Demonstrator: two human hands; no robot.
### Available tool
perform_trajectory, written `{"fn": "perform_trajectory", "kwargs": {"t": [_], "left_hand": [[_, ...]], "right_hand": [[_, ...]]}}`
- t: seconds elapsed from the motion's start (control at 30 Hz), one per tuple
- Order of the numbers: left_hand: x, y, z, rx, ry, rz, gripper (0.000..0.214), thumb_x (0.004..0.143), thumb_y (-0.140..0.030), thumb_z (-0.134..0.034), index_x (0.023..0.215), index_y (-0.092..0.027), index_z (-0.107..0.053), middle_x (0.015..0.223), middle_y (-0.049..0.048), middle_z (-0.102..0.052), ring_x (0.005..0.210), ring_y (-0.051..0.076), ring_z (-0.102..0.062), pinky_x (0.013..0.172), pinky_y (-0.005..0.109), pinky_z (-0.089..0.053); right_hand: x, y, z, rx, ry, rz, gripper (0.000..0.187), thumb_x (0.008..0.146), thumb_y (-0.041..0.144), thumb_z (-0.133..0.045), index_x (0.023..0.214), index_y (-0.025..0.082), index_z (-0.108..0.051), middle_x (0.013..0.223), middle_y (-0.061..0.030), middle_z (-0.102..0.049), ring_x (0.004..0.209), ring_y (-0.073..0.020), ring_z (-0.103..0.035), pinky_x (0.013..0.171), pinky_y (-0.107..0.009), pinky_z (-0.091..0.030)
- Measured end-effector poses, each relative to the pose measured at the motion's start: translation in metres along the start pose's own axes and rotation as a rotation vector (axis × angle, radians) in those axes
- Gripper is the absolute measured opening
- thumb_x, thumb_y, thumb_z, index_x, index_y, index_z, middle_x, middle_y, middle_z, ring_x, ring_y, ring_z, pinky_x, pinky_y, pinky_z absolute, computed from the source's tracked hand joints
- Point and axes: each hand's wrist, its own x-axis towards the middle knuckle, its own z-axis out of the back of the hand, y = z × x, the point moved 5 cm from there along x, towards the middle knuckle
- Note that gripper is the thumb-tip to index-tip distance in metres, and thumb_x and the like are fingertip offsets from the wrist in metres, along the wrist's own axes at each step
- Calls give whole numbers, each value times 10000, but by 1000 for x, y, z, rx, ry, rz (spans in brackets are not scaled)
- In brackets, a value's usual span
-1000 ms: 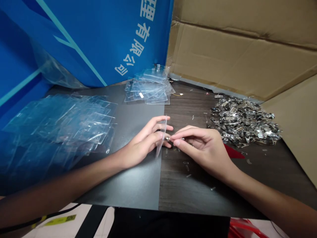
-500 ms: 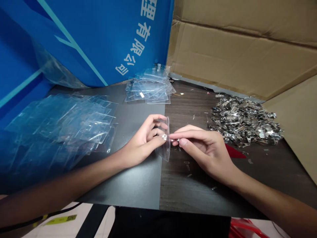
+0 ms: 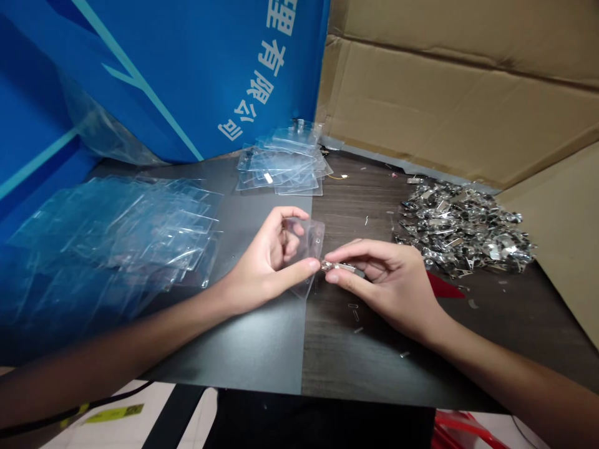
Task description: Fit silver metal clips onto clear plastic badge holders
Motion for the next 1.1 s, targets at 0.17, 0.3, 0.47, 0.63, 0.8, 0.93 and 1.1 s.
{"fn": "perform_trajectory", "kwargs": {"t": [0.17,0.3,0.47,0.63,0.8,0.93,1.1], "left_hand": [[0,-3,1,99,-56,-37,608,861,-302,-874,1339,-269,-500,1128,24,-459,820,138,-421,740,307,-388],[0,-4,-1,126,-102,-26,658,795,-257,-900,1321,-274,-505,1112,18,-462,813,141,-409,752,316,-381],[-4,-6,-2,233,-161,-88,655,783,-208,-895,1317,-272,-521,1149,34,-492,919,180,-470,855,345,-407],[-11,-8,-5,308,-188,-166,609,844,-244,-883,1339,-286,-532,1291,73,-519,1159,250,-529,955,366,-446],[-11,-9,-7,329,-208,-185,589,870,-307,-894,1351,-296,-553,1315,82,-529,1193,267,-553,955,369,-475],[-10,-9,-8,283,-186,-176,578,863,-308,-899,1335,-293,-566,1310,85,-550,1149,263,-561,910,360,-475],[-8,-8,-7,201,-115,-144,584,898,-316,-876,1387,-284,-558,1170,59,-555,973,207,-530,858,349,-456]], "right_hand": [[-3,1,0,-119,12,49,162,848,232,-960,991,233,-885,968,-59,-878,859,-210,-840,779,-316,-713],[-3,4,1,-160,39,135,228,831,290,-996,1019,244,-876,982,-61,-873,863,-219,-821,744,-335,-671],[-4,6,0,-212,46,197,197,839,187,-971,981,239,-845,964,-34,-867,861,-193,-806,785,-322,-634],[-2,8,-2,-270,59,182,96,944,131,-811,951,227,-811,912,-25,-833,819,-176,-769,746,-316,-586],[-3,10,-1,-308,61,158,110,941,118,-756,926,225,-771,871,-24,-790,785,-177,-721,722,-322,-547],[-5,10,0,-235,79,116,147,919,121,-750,854,232,-679,848,-21,-744,782,-183,-695,733,-330,-545],[-3,8,2,-207,87,39,210,936,172,-760,842,241,-585,828,-11,-695,781,-177,-679,706,-311,-532]]}}
